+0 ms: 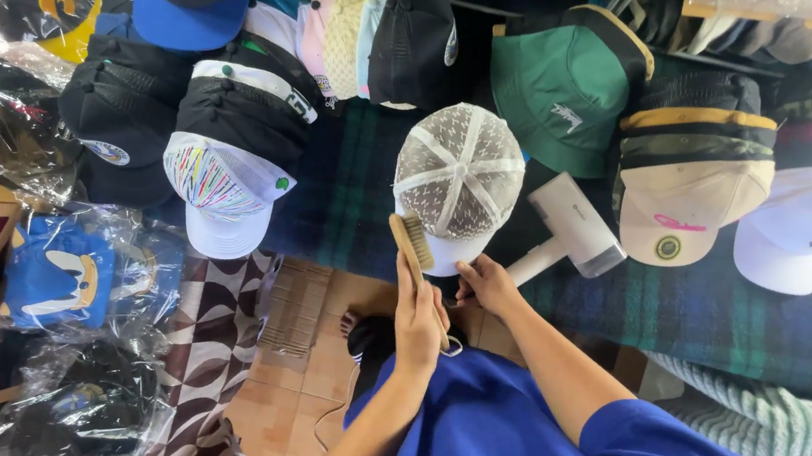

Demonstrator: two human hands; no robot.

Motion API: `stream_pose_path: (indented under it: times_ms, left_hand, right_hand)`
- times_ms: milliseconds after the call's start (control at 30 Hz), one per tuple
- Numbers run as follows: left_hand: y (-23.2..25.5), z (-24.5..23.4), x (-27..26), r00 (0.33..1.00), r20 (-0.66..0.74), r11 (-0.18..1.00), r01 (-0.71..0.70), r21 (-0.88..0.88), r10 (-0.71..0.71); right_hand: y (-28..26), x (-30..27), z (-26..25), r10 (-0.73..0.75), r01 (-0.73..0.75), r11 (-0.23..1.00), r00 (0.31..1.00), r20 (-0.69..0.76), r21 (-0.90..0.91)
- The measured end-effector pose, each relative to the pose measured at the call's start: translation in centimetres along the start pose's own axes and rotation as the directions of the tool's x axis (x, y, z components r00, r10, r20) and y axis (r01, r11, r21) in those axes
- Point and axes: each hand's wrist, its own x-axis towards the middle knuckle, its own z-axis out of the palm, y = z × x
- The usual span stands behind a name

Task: Cleaning various baseball caps using a small brush and a hair dryer while they are mounted on a hat block.

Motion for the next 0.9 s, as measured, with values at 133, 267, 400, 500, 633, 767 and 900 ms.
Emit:
stream_pose_path:
  times_ms: [133, 267, 400, 500, 633, 767, 900]
  left_hand:
    - [3.4, 1.4, 8.4, 0.997, -0.077, 1.000, -0.005, 0.020, 0.007]
    - [7.3, 1.3, 11.7, 0.992, -0.126, 0.993, 0.017, -0.121, -0.033]
    - [6.5, 1.9, 2.9, 0.993, -0.065, 0.986, 0.086, -0.146, -0.097]
    - [7.0, 3.3, -5.0, 0.975, 0.136, 0.967, 0.198, -0.159, -0.177]
    - [9.7, 5.9, -1.5, 0.992, 0.119, 0.988, -0.046, 0.146, 0.029]
    - [14.0, 7.0, 4.6, 0.999, 0.037, 0.772, -0.043, 0.634, 0.025]
    - [12.8, 6.6, 2.9, 0.980, 0.199, 0.484, -0.185, 0.855, 0.023]
  right_hand:
    - [-0.2, -0.4, 0.0, 0.005, -0.006, 0.999, 1.000, -0.012, -0.051]
    - [0.0, -0.3, 0.1, -0.012, 0.011, 1.000, 1.000, 0.008, 0.020]
    - [1.2, 0.8, -0.2, -0.006, 0.006, 0.999, 1.000, 0.002, 0.042]
    - [0.2, -0.5, -0.2, 0.002, -0.004, 0.996, 1.000, 0.021, 0.093]
    - [1.0, -0.2, -0.7, -0.009, 0.009, 0.997, 1.000, -0.004, -0.078]
    - [0.7, 0.4, -0.4, -0.037, 0.035, 0.987, 0.999, -0.005, -0.158]
    - [0.8, 0.2, -1.3, -0.032, 0.033, 0.992, 0.999, 0.006, -0.124]
